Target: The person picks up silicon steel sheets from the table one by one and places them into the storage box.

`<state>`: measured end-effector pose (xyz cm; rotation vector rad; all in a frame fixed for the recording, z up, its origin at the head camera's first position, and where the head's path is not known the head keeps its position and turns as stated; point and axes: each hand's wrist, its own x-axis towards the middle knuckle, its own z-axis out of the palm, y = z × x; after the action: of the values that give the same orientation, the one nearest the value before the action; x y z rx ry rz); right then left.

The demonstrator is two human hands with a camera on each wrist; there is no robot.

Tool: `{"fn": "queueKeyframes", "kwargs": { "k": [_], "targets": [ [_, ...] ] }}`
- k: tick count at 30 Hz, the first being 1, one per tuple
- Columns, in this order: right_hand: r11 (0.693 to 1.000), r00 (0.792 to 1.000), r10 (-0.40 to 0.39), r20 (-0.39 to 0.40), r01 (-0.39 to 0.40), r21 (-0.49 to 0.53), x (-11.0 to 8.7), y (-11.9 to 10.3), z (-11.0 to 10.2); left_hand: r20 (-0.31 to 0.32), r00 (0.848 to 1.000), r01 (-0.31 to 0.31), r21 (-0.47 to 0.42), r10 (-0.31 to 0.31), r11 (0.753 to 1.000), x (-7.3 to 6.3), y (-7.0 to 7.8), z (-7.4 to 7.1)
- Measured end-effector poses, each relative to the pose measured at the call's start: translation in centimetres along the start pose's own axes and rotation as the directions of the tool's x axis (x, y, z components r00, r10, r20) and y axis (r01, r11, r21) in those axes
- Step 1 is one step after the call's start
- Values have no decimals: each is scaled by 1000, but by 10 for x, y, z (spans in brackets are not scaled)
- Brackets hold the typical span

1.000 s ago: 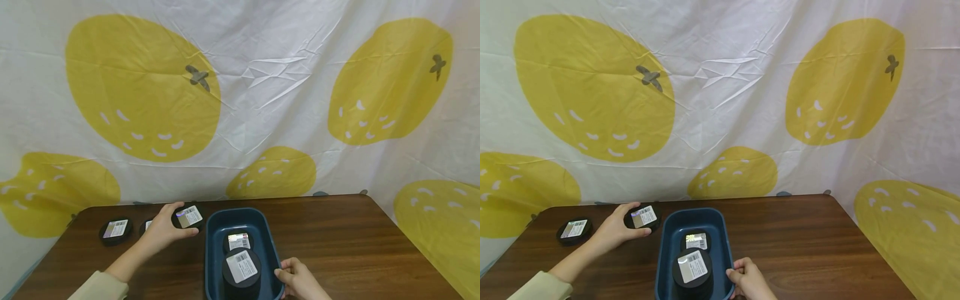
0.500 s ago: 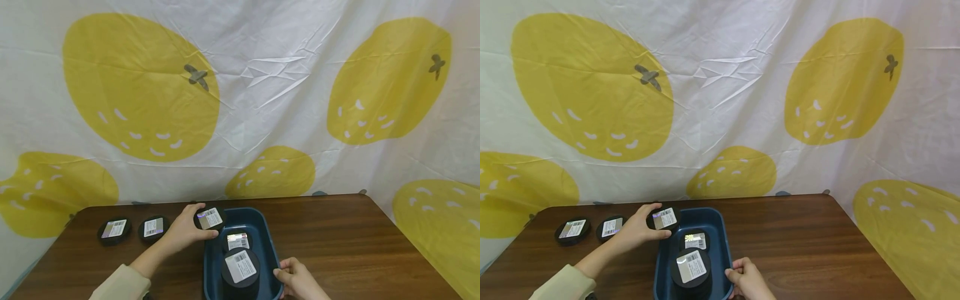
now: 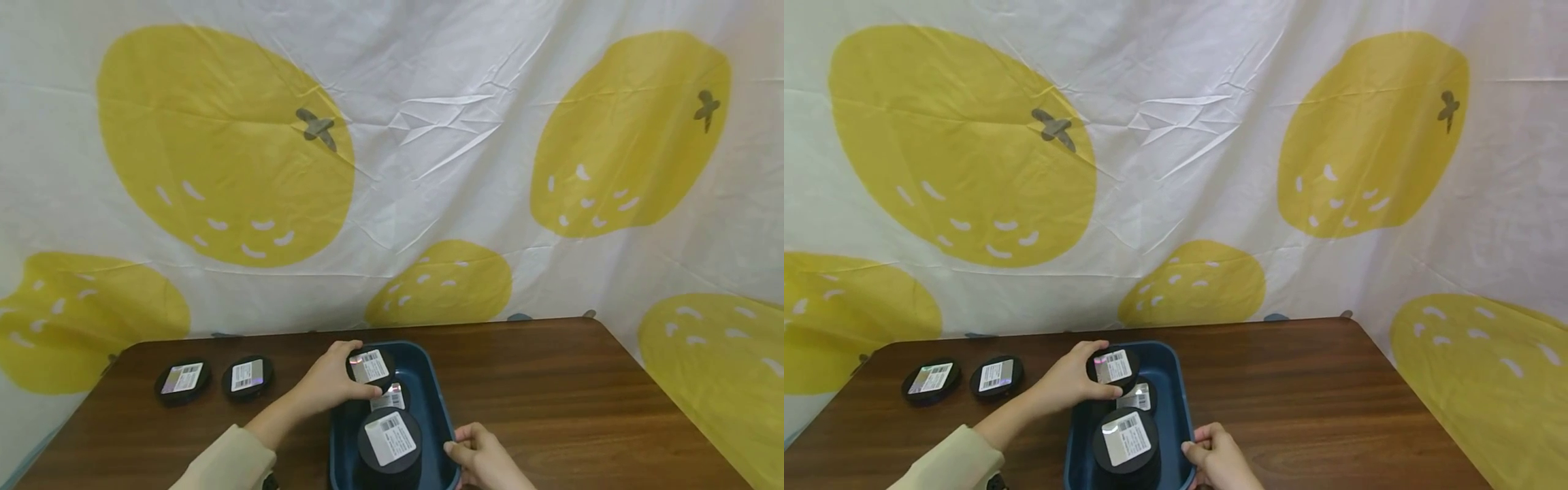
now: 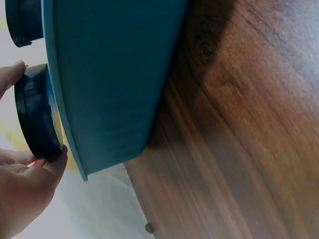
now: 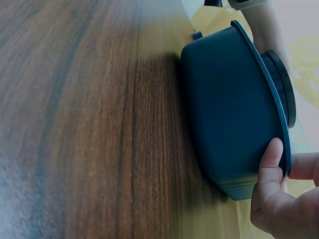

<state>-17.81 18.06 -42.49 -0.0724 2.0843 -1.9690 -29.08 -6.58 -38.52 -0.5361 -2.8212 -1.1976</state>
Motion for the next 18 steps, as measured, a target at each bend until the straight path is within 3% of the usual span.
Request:
{"fn": "queueKeyframes", "kwargs": {
  "k": [12,18],
  "targets": [
    [999,1000,26,-12,-26,-27,-1,-1,-2,68,996,-55,58,51,997,7,1,21],
    [998,999,29,-28,-31,-55,-2,-1,-2,93,995,-50,90,41,995,10,1,27]
  ]
}}
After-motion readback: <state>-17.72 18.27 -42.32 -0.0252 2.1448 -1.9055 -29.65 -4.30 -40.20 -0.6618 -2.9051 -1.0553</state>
